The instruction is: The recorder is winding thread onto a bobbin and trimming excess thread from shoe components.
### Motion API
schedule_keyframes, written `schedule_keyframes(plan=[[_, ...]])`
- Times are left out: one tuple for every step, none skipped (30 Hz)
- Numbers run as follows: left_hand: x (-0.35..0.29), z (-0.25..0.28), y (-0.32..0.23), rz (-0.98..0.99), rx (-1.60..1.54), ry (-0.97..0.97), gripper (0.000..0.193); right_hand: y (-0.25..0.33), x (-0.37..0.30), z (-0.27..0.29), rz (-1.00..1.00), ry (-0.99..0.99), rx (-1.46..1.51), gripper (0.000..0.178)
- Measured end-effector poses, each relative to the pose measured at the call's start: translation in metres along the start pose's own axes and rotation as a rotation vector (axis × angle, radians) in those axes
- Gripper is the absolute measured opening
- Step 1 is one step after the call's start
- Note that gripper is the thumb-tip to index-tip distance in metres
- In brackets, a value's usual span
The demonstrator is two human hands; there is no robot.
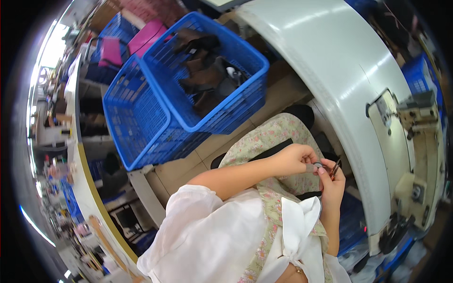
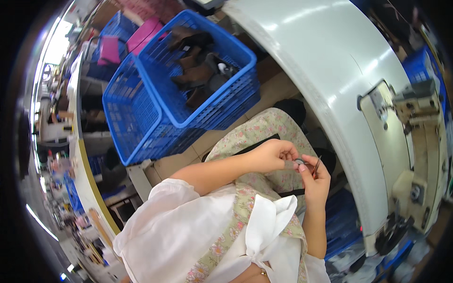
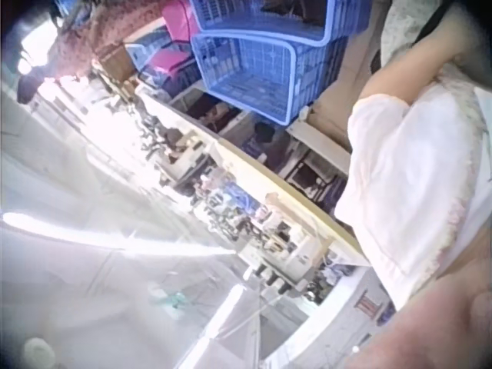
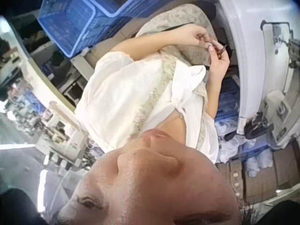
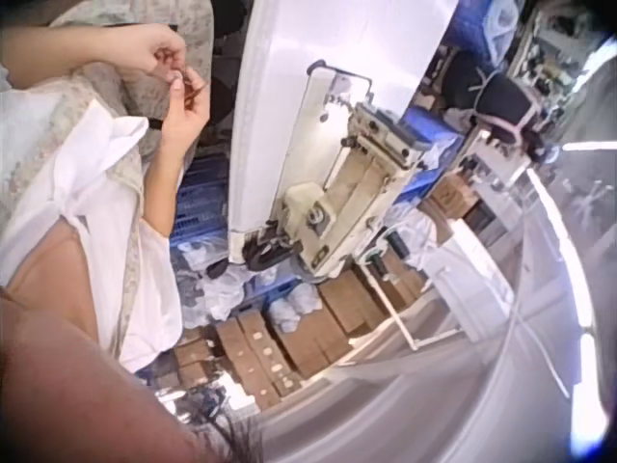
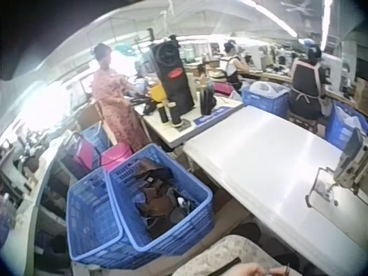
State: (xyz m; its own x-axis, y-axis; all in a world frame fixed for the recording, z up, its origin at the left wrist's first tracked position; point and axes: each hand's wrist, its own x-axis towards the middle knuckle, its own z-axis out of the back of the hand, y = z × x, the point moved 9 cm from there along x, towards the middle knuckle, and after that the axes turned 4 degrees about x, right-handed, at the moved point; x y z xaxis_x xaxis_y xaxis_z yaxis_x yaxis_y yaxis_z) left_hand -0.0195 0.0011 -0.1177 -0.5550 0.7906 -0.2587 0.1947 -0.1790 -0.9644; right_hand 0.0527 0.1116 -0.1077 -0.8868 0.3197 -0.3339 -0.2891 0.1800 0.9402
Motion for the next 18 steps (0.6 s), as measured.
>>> schedule_keyframes(plan=[[-0.011, 0.015, 0.006, -0.01, 0.002, -0.089, 0.02, 0.003, 0.002, -0.012, 0.012, 0.054, -0.016, 0.027], [-0.023, 0.031, 0.012, -0.018, 0.006, -0.174, 0.021, 0.005, 0.006, -0.022, 0.014, 0.088, -0.027, 0.027], [-0.038, 0.053, 0.021, -0.025, -0.063, -0.312, 0.021, 0.009, 0.009, -0.032, 0.043, 0.101, -0.077, 0.026], [-0.057, 0.083, 0.02, -0.03, 0.074, -0.451, 0.02, 0.014, 0.011, -0.04, 0.075, 0.103, -0.126, 0.025], [-0.08, 0.116, 0.017, -0.034, 0.213, -0.585, 0.019, 0.013, 0.014, -0.048, 0.02, 0.153, -0.163, 0.024], [-0.103, 0.148, 0.026, 0.053, 0.183, -0.705, 0.016, 0.014, 0.016, -0.056, 0.024, 0.156, -0.165, 0.024], [-0.129, 0.182, 0.028, 0.075, 0.361, -0.855, 0.012, 0.012, 0.018, -0.068, 0.017, 0.194, -0.158, 0.023], [-0.155, 0.216, 0.036, 0.1, 0.368, -1.009, 0.011, 0.008, 0.02, -0.079, 0.006, 0.234, -0.152, 0.023], [-0.174, 0.246, 0.038, 0.171, 0.443, -1.108, 0.012, 0.005, 0.023, -0.086, 0.005, 0.23, -0.162, 0.023], [-0.196, 0.281, 0.056, 0.238, 0.558, -1.172, 0.015, 0.001, 0.024, -0.101, 0.01, 0.282, -0.143, 0.023], [-0.199, 0.304, 0.064, 0.393, 0.753, -1.091, 0.018, -0.002, 0.025, -0.115, 0.014, 0.318, -0.128, 0.022], [-0.205, 0.32, 0.075, 0.358, 0.833, -1.059, 0.018, -0.001, 0.024, -0.128, 0.01, 0.331, -0.134, 0.022], [-0.202, 0.332, 0.088, 0.361, 0.917, -0.99, 0.019, 0.0, 0.023, -0.143, 0.015, 0.347, -0.124, 0.022], [-0.201, 0.341, 0.102, 0.364, 0.998, -0.917, 0.019, 0.001, 0.024, -0.156, 0.02, 0.363, -0.115, 0.022], [-0.199, 0.346, 0.103, 0.36, 0.987, -0.909, 0.019, 0.0, 0.026, -0.162, 0.016, 0.354, -0.125, 0.022], [-0.196, 0.35, 0.112, 0.431, 0.956, -0.837, 0.019, -0.001, 0.029, -0.168, 0.012, 0.345, -0.143, 0.022], [-0.194, 0.354, 0.122, 0.501, 0.923, -0.764, 0.018, -0.002, 0.031, -0.175, 0.008, 0.337, -0.161, 0.022], [-0.196, 0.356, 0.12, 0.501, 0.914, -0.755, 0.018, -0.001, 0.031, -0.182, 0.0, 0.33, -0.168, 0.022]])
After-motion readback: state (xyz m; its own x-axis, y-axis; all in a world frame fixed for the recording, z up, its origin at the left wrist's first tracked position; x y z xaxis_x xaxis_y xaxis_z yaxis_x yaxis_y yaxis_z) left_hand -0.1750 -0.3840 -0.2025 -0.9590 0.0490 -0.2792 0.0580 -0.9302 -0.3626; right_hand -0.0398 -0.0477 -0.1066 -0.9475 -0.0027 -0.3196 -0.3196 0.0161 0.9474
